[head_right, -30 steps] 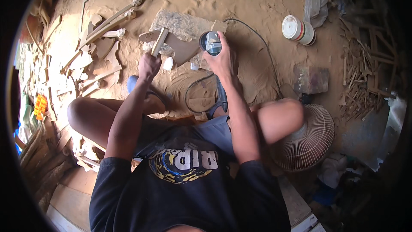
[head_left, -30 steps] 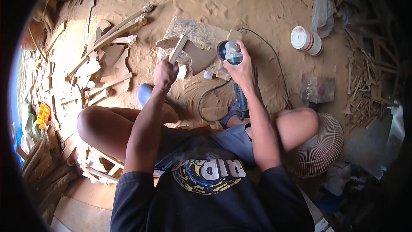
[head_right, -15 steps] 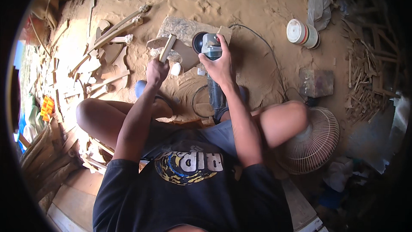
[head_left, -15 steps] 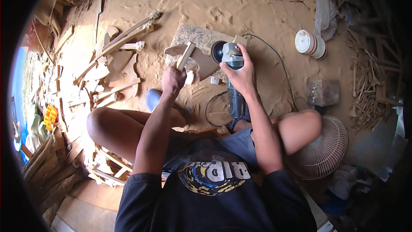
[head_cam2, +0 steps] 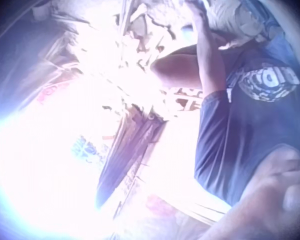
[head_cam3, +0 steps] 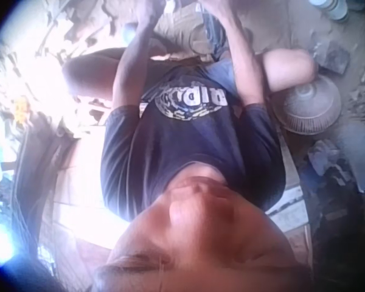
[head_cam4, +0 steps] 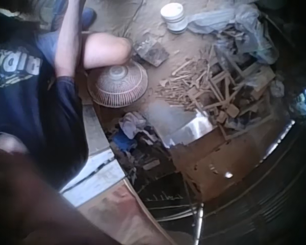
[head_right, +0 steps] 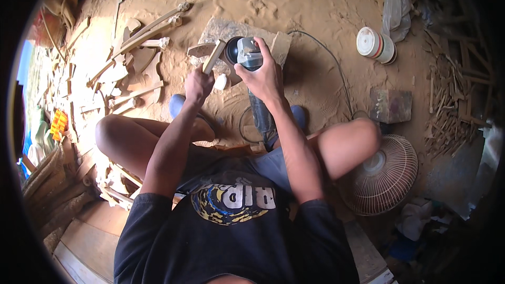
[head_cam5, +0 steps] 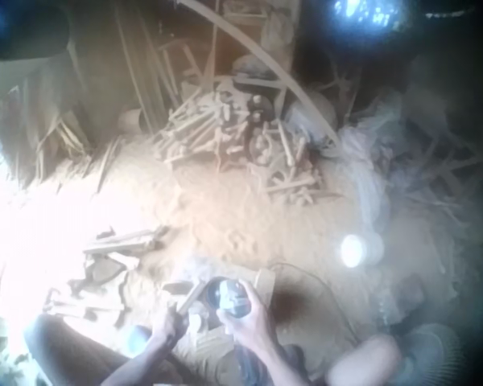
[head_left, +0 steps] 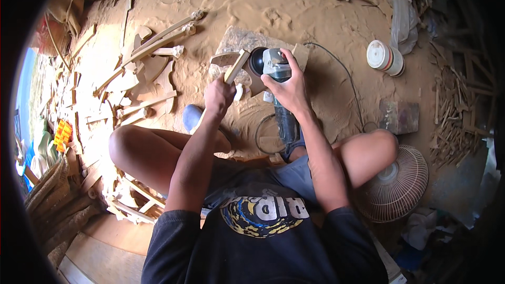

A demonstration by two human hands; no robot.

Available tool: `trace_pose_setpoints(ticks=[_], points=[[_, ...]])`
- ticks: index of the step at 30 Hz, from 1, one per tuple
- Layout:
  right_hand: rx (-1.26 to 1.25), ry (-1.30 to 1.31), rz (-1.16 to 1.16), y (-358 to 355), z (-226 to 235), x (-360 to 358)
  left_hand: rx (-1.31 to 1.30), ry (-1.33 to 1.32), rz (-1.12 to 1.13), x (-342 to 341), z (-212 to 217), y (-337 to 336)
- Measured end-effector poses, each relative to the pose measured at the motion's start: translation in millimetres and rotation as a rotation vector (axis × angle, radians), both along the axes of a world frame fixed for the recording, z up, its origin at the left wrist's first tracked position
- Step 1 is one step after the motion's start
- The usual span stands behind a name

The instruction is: The person uses an angle grinder to sand and shape a curved wooden piece, moving the tool along the edges and surface while holding the wood by hand.

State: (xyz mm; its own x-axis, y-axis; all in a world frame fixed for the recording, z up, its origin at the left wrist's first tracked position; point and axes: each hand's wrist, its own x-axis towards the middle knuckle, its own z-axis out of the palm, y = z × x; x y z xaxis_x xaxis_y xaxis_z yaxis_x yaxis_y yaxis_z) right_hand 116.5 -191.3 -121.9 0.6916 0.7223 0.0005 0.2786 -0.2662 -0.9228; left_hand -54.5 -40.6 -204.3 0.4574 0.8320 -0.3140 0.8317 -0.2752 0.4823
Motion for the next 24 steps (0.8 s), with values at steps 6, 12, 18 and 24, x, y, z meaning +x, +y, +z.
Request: trace_pose_setpoints(ticks=[6, 12, 18, 24], points=[[-0.043, -0.002, 0.006, 1, 0, -3, -0.038, 0.031, -0.003, -2, 2, 0], [-0.03, 0.015, -0.005, 1, 1, 0, -0.031, 0.03, -0.004, 0, -2, 0], [-0.07, -0.011, -0.055, -5, -8, 1, -0.015, -0.008, 0.023, 0, -6, 2], [-0.051, 0.057, -0.057, -9, -14, 1, -0.013, -0.01, 0.016, 2, 2, -1]])
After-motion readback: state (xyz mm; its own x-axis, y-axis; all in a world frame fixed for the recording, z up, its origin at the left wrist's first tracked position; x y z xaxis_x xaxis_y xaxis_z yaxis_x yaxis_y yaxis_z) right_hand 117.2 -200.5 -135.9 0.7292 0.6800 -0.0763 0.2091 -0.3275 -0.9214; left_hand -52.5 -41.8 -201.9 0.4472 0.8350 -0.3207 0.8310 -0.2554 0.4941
